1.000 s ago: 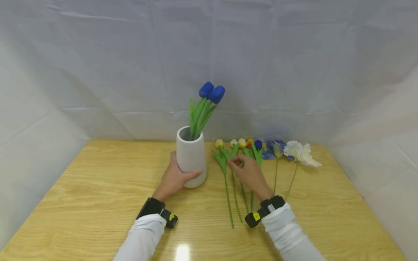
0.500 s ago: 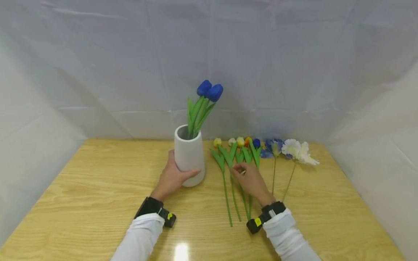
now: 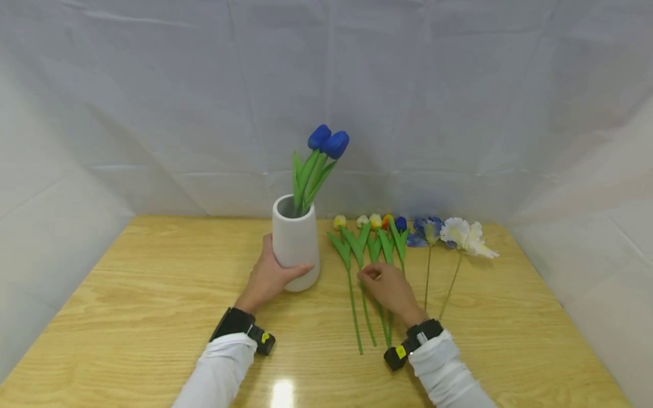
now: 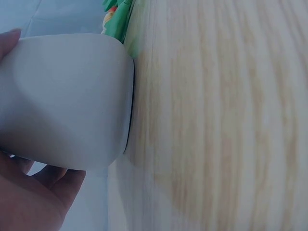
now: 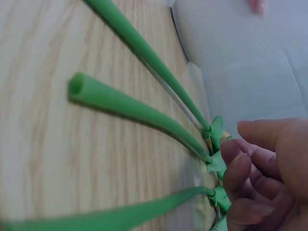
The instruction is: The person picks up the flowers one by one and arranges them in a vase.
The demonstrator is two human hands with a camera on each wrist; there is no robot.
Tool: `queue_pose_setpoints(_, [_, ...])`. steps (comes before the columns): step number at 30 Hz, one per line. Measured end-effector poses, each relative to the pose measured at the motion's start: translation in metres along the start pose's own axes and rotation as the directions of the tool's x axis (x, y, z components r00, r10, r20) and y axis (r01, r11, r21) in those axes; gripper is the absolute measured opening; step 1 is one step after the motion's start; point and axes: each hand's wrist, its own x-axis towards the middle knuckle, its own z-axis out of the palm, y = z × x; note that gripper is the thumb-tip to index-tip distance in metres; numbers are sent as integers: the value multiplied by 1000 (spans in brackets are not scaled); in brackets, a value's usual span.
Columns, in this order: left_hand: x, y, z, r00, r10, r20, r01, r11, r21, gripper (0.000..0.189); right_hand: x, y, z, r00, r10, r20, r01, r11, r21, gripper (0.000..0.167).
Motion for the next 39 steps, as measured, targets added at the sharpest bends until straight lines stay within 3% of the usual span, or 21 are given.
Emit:
queue_pose_setpoints(14, [1, -3, -1, 1000, 0, 3, 0, 1000, -9, 97, 3, -9, 17, 997, 13, 71, -12, 1000, -13, 19])
queue_pose_setpoints(22, [2, -7, -1, 1000, 0, -4, 0, 1000, -8, 96, 4, -19, 21, 996, 12, 86, -2, 993, -121, 17])
queue_pose_setpoints(26, [3, -5, 0, 1000, 8, -2, -8, 1000, -11, 96, 4, -24, 21, 995, 21, 94, -6, 987, -163, 28])
queue_pose_setpoints(31, [1, -2, 0, 1000, 8, -3, -8, 1000, -14, 97, 5, -23, 21, 995, 21, 97, -7, 989, -145, 34])
queue_pose_setpoints(39, [0, -2, 0, 1000, 5, -15, -5, 1000, -12, 96, 4, -19, 19, 992, 36, 119, -34, 999, -24, 16])
